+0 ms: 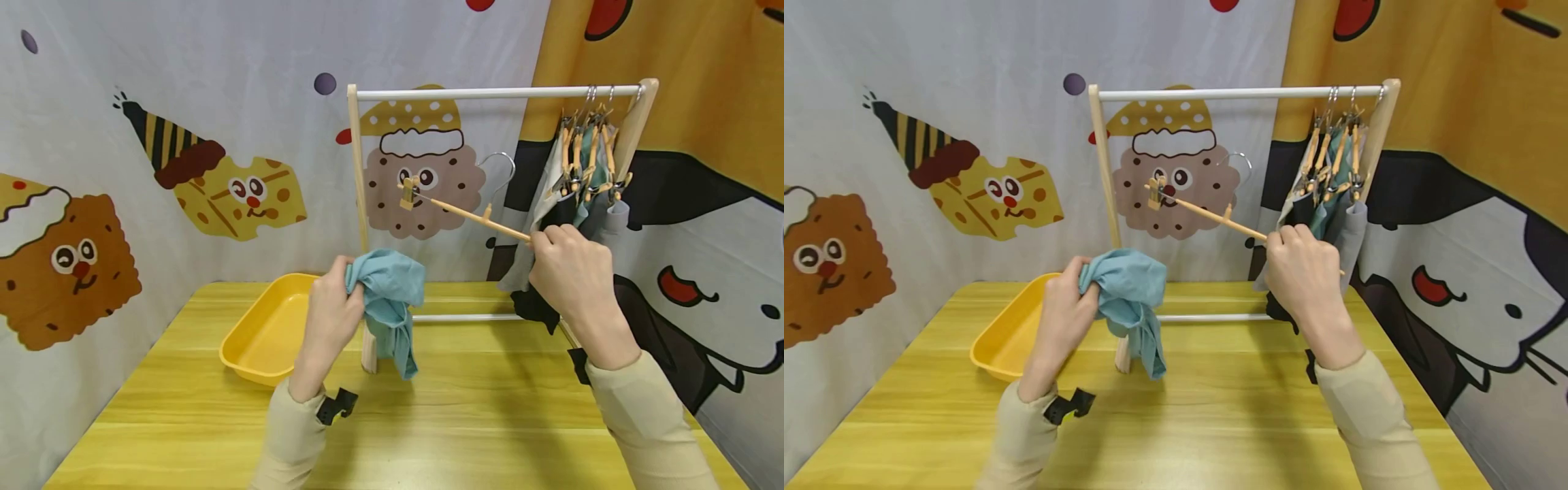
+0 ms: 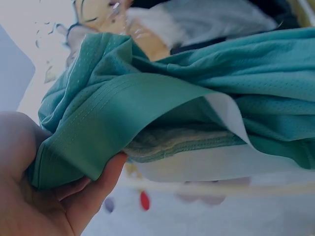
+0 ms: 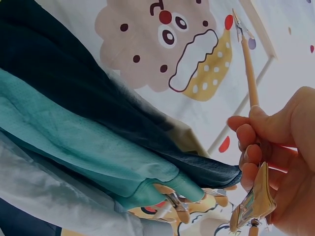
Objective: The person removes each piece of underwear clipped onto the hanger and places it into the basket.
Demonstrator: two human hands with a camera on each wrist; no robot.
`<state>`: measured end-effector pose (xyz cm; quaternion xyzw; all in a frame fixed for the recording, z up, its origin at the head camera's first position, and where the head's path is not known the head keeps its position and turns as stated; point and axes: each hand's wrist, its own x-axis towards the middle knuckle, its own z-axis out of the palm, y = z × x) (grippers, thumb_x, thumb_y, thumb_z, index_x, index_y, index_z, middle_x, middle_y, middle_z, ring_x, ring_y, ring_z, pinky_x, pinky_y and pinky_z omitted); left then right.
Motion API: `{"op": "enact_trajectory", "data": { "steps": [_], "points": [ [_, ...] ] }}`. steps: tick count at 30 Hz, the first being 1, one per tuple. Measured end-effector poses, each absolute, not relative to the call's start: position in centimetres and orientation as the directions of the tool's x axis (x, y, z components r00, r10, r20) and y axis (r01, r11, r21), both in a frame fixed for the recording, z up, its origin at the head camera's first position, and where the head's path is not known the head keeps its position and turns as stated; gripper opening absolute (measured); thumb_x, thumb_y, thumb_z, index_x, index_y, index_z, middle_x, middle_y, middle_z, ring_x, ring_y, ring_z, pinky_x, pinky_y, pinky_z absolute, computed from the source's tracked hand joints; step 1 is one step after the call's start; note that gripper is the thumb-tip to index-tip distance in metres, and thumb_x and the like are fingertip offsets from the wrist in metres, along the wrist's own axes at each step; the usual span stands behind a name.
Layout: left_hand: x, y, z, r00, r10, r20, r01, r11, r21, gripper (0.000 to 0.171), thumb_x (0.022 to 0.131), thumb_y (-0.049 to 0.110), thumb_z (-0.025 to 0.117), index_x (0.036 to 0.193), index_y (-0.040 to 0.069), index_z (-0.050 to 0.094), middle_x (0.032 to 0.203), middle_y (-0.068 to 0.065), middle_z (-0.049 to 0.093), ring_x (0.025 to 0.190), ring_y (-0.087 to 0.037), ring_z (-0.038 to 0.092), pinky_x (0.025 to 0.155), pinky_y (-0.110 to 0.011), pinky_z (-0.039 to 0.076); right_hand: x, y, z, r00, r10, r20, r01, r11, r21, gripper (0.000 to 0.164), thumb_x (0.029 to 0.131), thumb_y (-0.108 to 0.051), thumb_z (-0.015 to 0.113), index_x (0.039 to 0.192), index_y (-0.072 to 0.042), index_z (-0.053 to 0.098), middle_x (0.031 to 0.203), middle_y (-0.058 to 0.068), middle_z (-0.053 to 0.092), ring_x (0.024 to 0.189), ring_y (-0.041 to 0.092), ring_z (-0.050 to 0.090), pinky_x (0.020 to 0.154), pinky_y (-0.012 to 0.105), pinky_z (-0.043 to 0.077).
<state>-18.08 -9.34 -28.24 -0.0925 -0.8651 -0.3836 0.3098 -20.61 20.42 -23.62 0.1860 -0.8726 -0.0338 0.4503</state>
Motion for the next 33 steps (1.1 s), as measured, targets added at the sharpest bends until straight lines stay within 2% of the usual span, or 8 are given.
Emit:
{"op": "enact_trajectory", "data": {
  "steps": [2, 8, 14, 18, 21, 25, 28, 33],
  "points": [
    [-18.0, -10.4, -27.4, -0.772, -0.135, 0.621, 0.385, 0.678, 0.626, 0.021, 0.085, -0.002, 0.049, 0.103, -0.005, 0.06, 0.078, -0.022, 0.064, 0.06, -0.028, 0.057, 0.053, -0.035, 0.048, -20.5, 20.5, -23.8, -0.529, -0.357, 0.77, -0.297, 0.928, 0.225, 0.015, 0.072, 0.009, 0.062, 0.085, 0.008, 0.069, 0.07, 0.017, 0.063, 0.059, 0.03, 0.056, 0.036, 0.04, 0.042],
    [-18.2, -14.0, -25.5, -0.696, -0.287, 0.658, 0.323, 0.693, 0.644, 0.023, 0.087, -0.002, 0.046, 0.105, -0.008, 0.06, 0.071, -0.025, 0.06, 0.057, -0.033, 0.056, 0.049, -0.032, 0.04, -20.2, 20.8, -24.3, -0.535, -0.351, 0.769, -0.3, 0.929, 0.216, 0.011, 0.071, 0.011, 0.06, 0.079, 0.007, 0.068, 0.064, 0.015, 0.059, 0.054, 0.028, 0.052, 0.034, 0.037, 0.038],
    [-18.7, -17.2, -24.5, -0.614, -0.424, 0.665, 0.227, 0.712, 0.664, 0.026, 0.089, 0.001, 0.044, 0.105, -0.012, 0.059, 0.087, -0.032, 0.066, 0.068, -0.043, 0.063, 0.053, -0.035, 0.043, -19.8, 21.2, -24.8, -0.547, -0.332, 0.768, -0.303, 0.934, 0.187, 0.006, 0.075, 0.008, 0.062, 0.077, 0.006, 0.068, 0.061, 0.014, 0.058, 0.051, 0.027, 0.049, 0.033, 0.036, 0.036],
    [-18.8, -18.6, -24.2, -0.594, -0.499, 0.631, 0.15, 0.702, 0.697, 0.026, 0.091, 0.004, 0.043, 0.105, -0.011, 0.058, 0.092, -0.031, 0.066, 0.071, -0.043, 0.063, 0.053, -0.028, 0.038, -19.5, 21.3, -25.2, -0.552, -0.331, 0.765, -0.307, 0.934, 0.182, 0.003, 0.077, 0.006, 0.064, 0.077, 0.006, 0.067, 0.059, 0.013, 0.056, 0.049, 0.025, 0.046, 0.033, 0.033, 0.033],
    [-19.2, -19.5, -24.4, -0.606, -0.527, 0.596, 0.098, 0.694, 0.714, 0.028, 0.092, 0.007, 0.042, 0.107, -0.011, 0.057, 0.094, -0.031, 0.065, 0.074, -0.043, 0.063, 0.055, -0.027, 0.037, -19.5, 21.4, -25.6, -0.542, -0.338, 0.769, -0.308, 0.932, 0.192, 0.004, 0.078, 0.003, 0.066, 0.076, 0.006, 0.067, 0.058, 0.012, 0.055, 0.048, 0.025, 0.046, 0.033, 0.032, 0.032],
    [-20.1, -20.5, -25.6, -0.653, -0.534, 0.536, 0.031, 0.689, 0.724, 0.03, 0.093, 0.01, 0.041, 0.109, -0.01, 0.057, 0.091, -0.03, 0.064, 0.075, -0.041, 0.062, 0.054, -0.03, 0.039, -19.4, 21.6, -26.0, -0.527, -0.347, 0.776, -0.312, 0.928, 0.203, 0.003, 0.077, 0.004, 0.066, 0.076, 0.007, 0.068, 0.057, 0.012, 0.055, 0.048, 0.025, 0.047, 0.033, 0.032, 0.031],
    [-21.0, -21.3, -27.0, -0.689, -0.526, 0.499, -0.016, 0.699, 0.715, 0.031, 0.093, 0.013, 0.041, 0.109, -0.009, 0.056, 0.09, -0.03, 0.063, 0.075, -0.043, 0.06, 0.055, -0.038, 0.043, -19.3, 21.8, -26.2, -0.529, -0.346, 0.775, -0.311, 0.929, 0.202, 0.003, 0.077, 0.005, 0.066, 0.077, 0.007, 0.068, 0.057, 0.012, 0.054, 0.048, 0.025, 0.046, 0.032, 0.032, 0.032],
    [-22.3, -22.4, -29.5, -0.753, -0.506, 0.421, -0.102, 0.722, 0.685, 0.035, 0.094, 0.016, 0.041, 0.114, -0.01, 0.053, 0.098, -0.034, 0.062, 0.082, -0.049, 0.059, 0.065, -0.053, 0.048, -19.3, 22.0, -26.4, -0.527, -0.345, 0.777, -0.31, 0.929, 0.202, 0.003, 0.075, 0.006, 0.065, 0.077, 0.006, 0.068, 0.056, 0.011, 0.053, 0.048, 0.025, 0.047, 0.032, 0.033, 0.032]
  ]
}}
